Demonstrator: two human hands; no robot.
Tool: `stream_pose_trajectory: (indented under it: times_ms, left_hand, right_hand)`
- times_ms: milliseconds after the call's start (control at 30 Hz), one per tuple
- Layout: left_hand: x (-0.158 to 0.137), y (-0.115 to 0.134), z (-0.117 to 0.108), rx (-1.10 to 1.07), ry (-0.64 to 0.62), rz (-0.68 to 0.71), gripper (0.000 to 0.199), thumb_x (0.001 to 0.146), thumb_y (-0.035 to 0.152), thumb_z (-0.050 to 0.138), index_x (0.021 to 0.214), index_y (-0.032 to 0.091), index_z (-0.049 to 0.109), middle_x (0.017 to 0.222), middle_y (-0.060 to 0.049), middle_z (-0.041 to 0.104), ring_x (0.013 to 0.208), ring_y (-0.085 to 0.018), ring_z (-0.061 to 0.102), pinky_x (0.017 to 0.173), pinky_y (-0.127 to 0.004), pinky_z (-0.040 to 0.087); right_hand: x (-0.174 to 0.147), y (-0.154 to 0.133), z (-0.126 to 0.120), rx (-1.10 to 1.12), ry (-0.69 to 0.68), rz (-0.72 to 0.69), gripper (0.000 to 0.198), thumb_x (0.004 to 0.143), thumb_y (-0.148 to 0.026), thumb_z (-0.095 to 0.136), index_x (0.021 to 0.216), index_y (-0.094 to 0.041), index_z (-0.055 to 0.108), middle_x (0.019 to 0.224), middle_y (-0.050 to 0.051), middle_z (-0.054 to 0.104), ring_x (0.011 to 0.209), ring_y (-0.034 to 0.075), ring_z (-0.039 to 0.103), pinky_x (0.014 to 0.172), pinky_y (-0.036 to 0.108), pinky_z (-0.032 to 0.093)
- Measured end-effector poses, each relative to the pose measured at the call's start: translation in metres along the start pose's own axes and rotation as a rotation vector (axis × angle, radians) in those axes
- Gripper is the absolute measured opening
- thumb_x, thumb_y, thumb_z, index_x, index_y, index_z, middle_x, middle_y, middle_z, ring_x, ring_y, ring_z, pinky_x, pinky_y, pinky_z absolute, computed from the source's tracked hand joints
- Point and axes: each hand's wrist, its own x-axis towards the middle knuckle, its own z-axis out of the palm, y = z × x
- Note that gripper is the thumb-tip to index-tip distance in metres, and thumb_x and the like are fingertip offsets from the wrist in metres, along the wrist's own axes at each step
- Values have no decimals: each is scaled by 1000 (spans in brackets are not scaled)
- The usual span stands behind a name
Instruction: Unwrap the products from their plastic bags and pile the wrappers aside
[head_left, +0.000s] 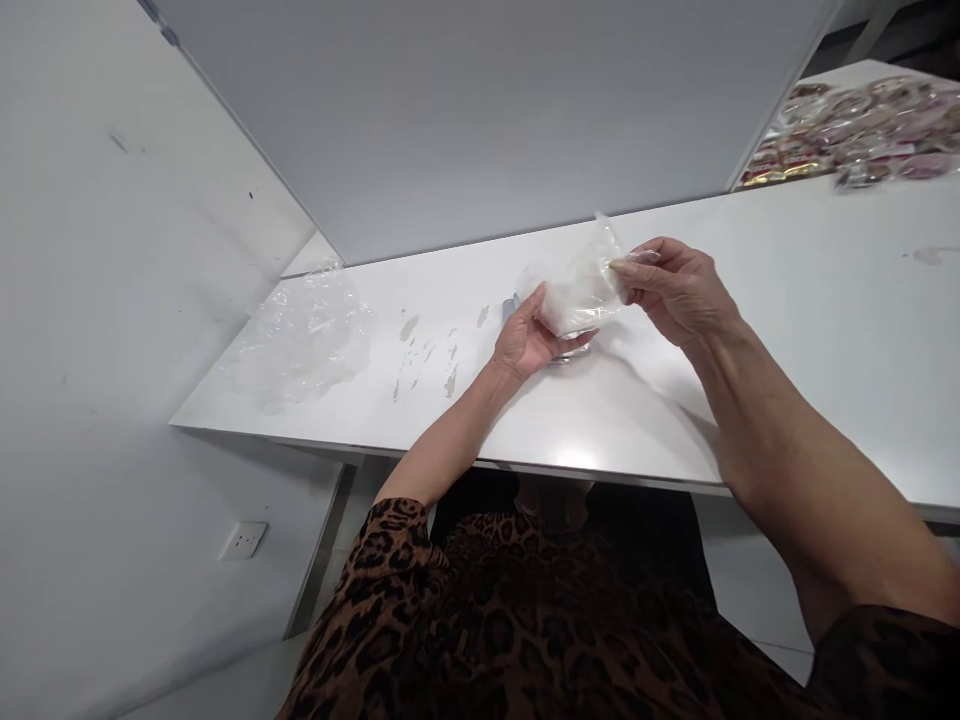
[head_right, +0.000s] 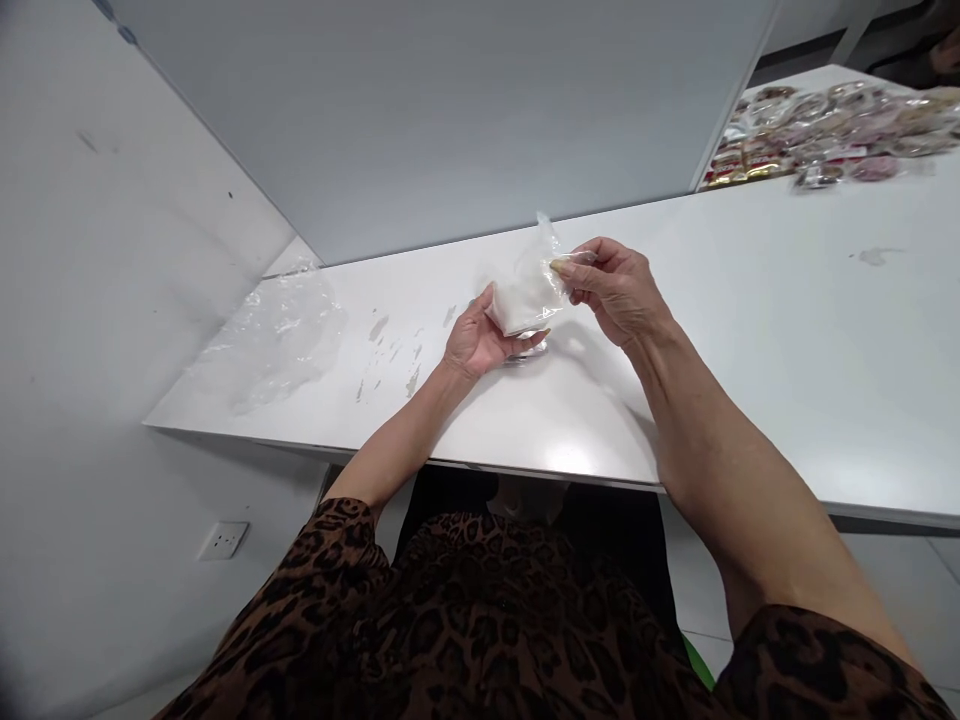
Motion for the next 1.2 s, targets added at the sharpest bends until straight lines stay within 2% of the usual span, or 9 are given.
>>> stream_pose_trajectory:
  times_ms: [167,400,467,533,633,800,933,1033,1200]
  left_hand:
    - [1,5,-1,-165,-26,-20,58,104,63,56,131,14,69,130,-16,75,139,-36,67,109,-56,63]
    - [-8,21,-1,-318,-34,-8,86,101,82,42,138,8,66,141,-24,72,147,-41,62,113,-65,57]
    - [-11,22,0,-336,-33,-7,90,100,85,41,141,8,65,143,-23,71,149,-43,60,111,-68,57]
    - [-13,20,0,-339,-28,-28,92,98,86,42,144,10,64,145,-22,70,150,-43,59,111,-69,56]
    - [-12,17,0,-338,-33,-94,96,96,87,45,147,8,62,145,-24,70,150,-43,59,112,-68,56]
    - [-11,9,1,-322,-68,-193,90,97,83,48,150,13,63,141,-24,74,146,-42,63,117,-68,53]
    - [-14,4,4,-283,-129,-225,82,99,80,44,150,19,66,136,-22,77,146,-43,63,119,-72,50]
    - [-17,0,5,-225,-153,-257,86,100,81,42,150,15,66,136,-24,77,148,-44,61,122,-71,48]
    - [-18,2,6,-208,-122,-233,84,102,80,39,146,15,67,126,-22,80,143,-42,65,121,-67,51]
  right_hand:
    - [-14,-16,8,12,-91,-161,30,73,-41,101,81,-28,75,92,1,71,81,17,64,72,35,58]
    - [-29,-35,-4,-163,-765,63,43,77,-66,90,91,-26,87,85,10,77,92,31,75,92,51,62]
    - [-29,-34,-5,-126,-714,71,50,77,-75,84,86,-26,84,74,9,73,78,29,74,80,49,64]
    - [-27,-31,-1,-112,-461,11,47,81,-75,81,87,-28,82,75,7,73,73,26,71,75,46,63]
    - [-25,-26,8,-235,-177,-129,37,79,-61,91,101,-33,82,106,4,78,105,28,73,99,49,61]
    - [-25,-17,18,-471,-361,-106,44,73,-65,94,104,-35,84,140,3,71,135,35,62,114,58,54]
    - [-26,-9,19,-383,-236,-63,39,83,-68,87,90,-30,82,116,7,76,111,29,70,98,52,62]
    - [-25,-13,13,-318,-189,-56,36,88,-64,85,89,-29,81,104,7,77,108,28,70,108,53,58]
    - [-25,-33,-3,-317,-503,47,49,79,-53,96,122,-36,83,140,4,71,124,28,67,122,49,51]
